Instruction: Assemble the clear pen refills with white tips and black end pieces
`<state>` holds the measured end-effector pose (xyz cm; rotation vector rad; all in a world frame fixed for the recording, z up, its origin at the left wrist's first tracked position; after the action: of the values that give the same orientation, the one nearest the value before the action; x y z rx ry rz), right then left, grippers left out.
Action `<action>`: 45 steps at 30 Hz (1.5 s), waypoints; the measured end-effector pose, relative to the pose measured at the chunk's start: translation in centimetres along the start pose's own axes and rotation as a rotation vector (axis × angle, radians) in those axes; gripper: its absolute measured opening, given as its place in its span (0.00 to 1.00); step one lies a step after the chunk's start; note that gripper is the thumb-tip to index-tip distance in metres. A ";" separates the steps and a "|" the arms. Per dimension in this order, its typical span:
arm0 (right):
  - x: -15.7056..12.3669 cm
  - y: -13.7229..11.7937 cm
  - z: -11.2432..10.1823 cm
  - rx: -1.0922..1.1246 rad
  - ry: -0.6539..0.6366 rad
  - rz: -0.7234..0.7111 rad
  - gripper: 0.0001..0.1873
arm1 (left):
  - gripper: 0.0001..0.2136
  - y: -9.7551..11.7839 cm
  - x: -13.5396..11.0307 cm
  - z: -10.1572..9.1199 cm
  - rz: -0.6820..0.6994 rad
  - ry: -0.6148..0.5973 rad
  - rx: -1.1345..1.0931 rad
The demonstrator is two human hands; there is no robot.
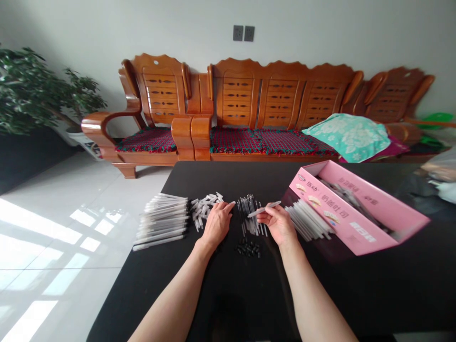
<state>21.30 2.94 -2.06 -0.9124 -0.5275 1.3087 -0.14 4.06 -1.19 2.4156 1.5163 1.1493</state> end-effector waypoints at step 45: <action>-1.0 0.0 1.2 -0.087 -0.034 -0.037 0.16 | 0.15 1.9 -1.3 0.6 -0.705 -0.071 -1.196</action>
<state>20.12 2.35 -1.20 -0.9490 -0.6289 1.2773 1.35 2.25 -1.54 1.0141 0.9911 1.2125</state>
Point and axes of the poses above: each hand's wrist, its own x-axis towards the middle knuckle, its own z-axis out of the palm, y = z × x, the point moved 2 cm from there along x, towards the middle knuckle, and after that the axes turned 11 degrees about y, right-handed, at the moved point
